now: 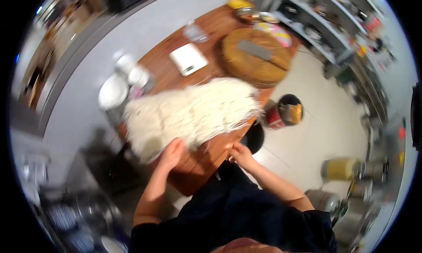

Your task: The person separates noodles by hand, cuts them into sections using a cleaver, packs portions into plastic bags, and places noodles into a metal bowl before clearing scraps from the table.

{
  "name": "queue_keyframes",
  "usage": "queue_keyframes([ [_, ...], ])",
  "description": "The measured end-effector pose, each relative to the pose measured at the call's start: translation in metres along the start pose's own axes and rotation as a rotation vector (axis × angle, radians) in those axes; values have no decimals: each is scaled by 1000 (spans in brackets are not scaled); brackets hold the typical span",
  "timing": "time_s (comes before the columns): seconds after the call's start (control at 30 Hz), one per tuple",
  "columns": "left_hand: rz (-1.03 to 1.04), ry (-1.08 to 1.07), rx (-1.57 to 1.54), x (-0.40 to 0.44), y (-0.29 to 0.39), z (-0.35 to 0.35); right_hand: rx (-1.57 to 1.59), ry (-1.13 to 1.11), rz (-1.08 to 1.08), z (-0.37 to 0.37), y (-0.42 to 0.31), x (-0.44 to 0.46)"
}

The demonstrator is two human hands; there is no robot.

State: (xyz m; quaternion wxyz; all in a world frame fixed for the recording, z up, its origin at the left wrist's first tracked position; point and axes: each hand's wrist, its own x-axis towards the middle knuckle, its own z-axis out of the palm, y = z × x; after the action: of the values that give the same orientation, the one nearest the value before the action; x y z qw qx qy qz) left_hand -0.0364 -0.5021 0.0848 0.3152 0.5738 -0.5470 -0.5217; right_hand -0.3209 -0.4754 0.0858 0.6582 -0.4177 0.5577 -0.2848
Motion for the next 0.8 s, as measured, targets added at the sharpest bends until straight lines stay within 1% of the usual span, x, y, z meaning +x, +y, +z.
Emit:
queue_keyframes([
  [0.03, 104, 82, -30, 20, -25, -3, 43, 68, 24, -16, 8, -11],
  [0.07, 184, 35, 115, 35, -19, -15, 91, 119, 49, -28, 15, -23],
  [0.1, -7, 2, 287, 48, -10, -25, 130, 174, 19, -40, 26, -33],
  [0.17, 308, 77, 731, 66, 2, -28, 164, 272, 28, -66, 41, -52],
  [0.23, 375, 96, 1016, 78, 4, -14, 179, 357, -11, -90, 66, -73],
  [0.27, 404, 111, 992, 84, -3, 4, 197, 395, -23, -100, 69, -85],
  [0.3, 403, 95, 945, 92, -6, 31, 202, 434, -18, -108, 68, -98],
  [0.33, 378, 65, 813, 89, 4, 67, 205, 456, -8, -121, 67, -111],
  [0.37, 491, 27, 767, 98, -8, 107, 250, 450, -36, -138, 72, -125],
  [0.4, 520, -64, 693, 92, 7, 153, 289, 432, -66, -155, 74, -140],
  [0.43, 534, -150, 627, 82, 15, 207, 260, 460, -68, -180, 76, -155],
  [0.47, 605, -207, 570, 86, 1, 260, 245, 476, -65, -201, 79, -174],
  [0.5, 649, -304, 570, 80, 7, 306, 208, 520, -69, -220, 86, -189],
  [0.53, 485, -411, 534, 65, 22, 357, 173, 561, -72, -245, 98, -206],
  [0.57, 550, -459, 488, 51, 35, 403, 149, 632, -59, -270, 103, -227],
  [0.6, 616, -580, 483, 44, 49, 443, 147, 692, -51, -294, 111, -248],
  [0.67, 616, -730, 504, 33, 81, 511, 143, 801, -22, -344, 135, -291],
  [0.7, 641, -802, 573, 38, 96, 535, 195, 846, 14, -363, 151, -306],
  [0.73, 695, -785, 583, 46, 100, 561, 246, 890, 45, -387, 172, -319],
  [0.77, 705, -767, 598, 53, 108, 586, 295, 931, 79, -411, 183, -332],
  [0.8, 711, -747, 609, 61, 115, 606, 278, 937, 56, -431, 188, -341],
])
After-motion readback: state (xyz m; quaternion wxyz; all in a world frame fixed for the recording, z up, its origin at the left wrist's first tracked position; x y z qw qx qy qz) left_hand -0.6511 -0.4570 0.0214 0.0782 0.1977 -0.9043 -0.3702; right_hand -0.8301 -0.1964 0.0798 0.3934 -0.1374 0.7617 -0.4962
